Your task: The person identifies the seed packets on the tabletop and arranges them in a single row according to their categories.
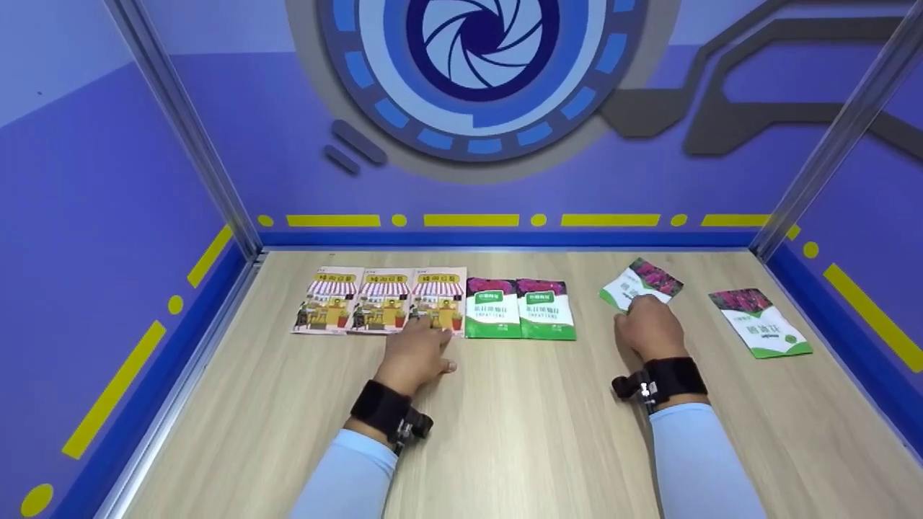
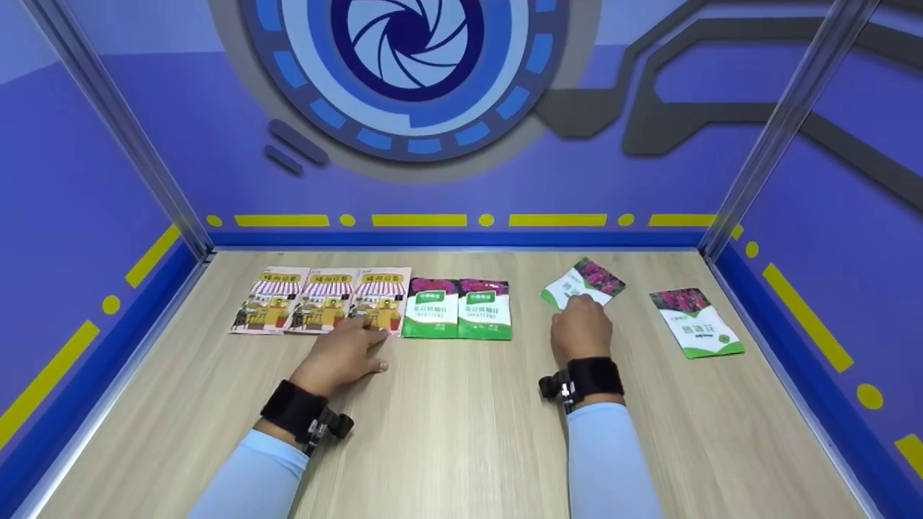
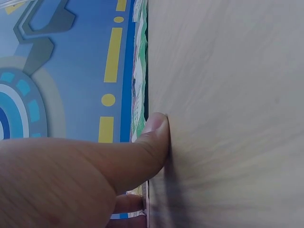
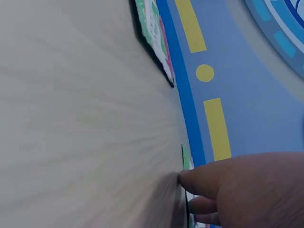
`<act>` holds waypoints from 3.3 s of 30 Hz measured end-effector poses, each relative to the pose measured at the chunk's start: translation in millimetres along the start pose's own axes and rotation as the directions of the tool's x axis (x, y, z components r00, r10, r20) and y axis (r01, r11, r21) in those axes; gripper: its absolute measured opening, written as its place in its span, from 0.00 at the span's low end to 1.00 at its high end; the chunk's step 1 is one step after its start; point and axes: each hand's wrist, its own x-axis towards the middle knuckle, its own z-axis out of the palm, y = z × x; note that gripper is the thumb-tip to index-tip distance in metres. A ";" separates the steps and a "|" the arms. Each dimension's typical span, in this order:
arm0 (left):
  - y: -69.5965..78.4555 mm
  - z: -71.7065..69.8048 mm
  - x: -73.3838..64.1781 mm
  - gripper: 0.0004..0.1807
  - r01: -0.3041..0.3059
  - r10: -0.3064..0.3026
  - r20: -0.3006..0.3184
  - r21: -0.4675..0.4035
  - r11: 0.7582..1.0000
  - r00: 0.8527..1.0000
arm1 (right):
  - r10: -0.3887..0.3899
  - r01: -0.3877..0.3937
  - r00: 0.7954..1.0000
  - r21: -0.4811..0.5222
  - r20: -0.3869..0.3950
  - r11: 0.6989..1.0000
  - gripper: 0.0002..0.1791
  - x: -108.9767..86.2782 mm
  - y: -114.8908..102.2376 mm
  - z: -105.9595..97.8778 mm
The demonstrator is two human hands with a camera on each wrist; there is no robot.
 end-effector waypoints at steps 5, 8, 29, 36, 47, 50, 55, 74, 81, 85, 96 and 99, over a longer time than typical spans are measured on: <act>-0.3 0.1 1.7 0.33 0.001 -0.001 0.003 0.001 1.000 1.000 | 0.012 -0.010 0.998 0.024 -0.069 1.000 0.12 -1.5 -0.1 2.3; -0.3 0.5 1.5 0.34 0.005 -0.005 0.010 0.002 1.000 1.000 | 0.024 -0.022 0.997 0.034 -0.069 0.999 0.13 -2.9 -1.5 3.5; 0.1 1.6 0.5 0.34 -0.007 0.007 0.002 0.029 1.000 1.000 | -0.146 0.113 0.948 0.133 0.282 0.985 0.24 -10.8 2.9 -10.3; -0.1 2.5 0.2 0.34 -0.002 0.002 0.009 0.018 1.000 1.000 | -0.144 0.123 0.941 0.088 0.305 0.989 0.25 -11.0 -8.0 -7.8; 0.0 3.8 -0.1 0.34 -0.024 0.024 -0.026 0.024 0.999 0.999 | -0.182 0.160 0.940 0.099 0.288 0.982 0.25 -13.1 -11.1 -6.2; -0.4 4.0 -0.1 0.35 -0.030 0.031 -0.035 0.032 0.999 0.999 | -0.180 0.158 0.940 0.097 0.291 0.983 0.25 -13.4 -12.4 -5.0; 0.1 3.7 0.6 0.35 -0.020 0.021 -0.023 0.031 0.999 1.000 | -0.181 0.157 0.940 0.106 0.290 0.982 0.25 -14.0 -13.1 -3.7; 1.1 2.4 -0.1 0.35 -0.004 0.005 -0.010 0.020 1.000 1.000 | -0.163 0.130 0.941 0.128 0.296 0.983 0.27 -13.2 -12.4 -1.6; -0.1 1.2 1.0 0.35 -0.010 0.010 0.017 0.041 0.999 1.000 | -0.186 0.150 0.935 0.139 0.302 0.979 0.24 -11.9 -10.4 -5.2; 0.9 1.0 1.5 0.35 -0.011 0.011 0.018 0.032 0.999 1.000 | -0.188 0.146 0.936 0.159 0.299 0.977 0.23 -10.2 -4.8 -7.8; 0.7 2.2 1.1 0.35 -0.006 0.005 0.016 0.039 0.999 1.000 | -0.015 -0.003 0.974 0.080 0.227 0.997 0.33 -14.8 41.4 -32.7; 0.5 2.5 0.8 0.35 -0.001 0.001 0.013 0.043 0.999 1.000 | 0.084 -0.089 0.975 0.016 0.206 0.996 0.36 -18.3 53.1 -42.2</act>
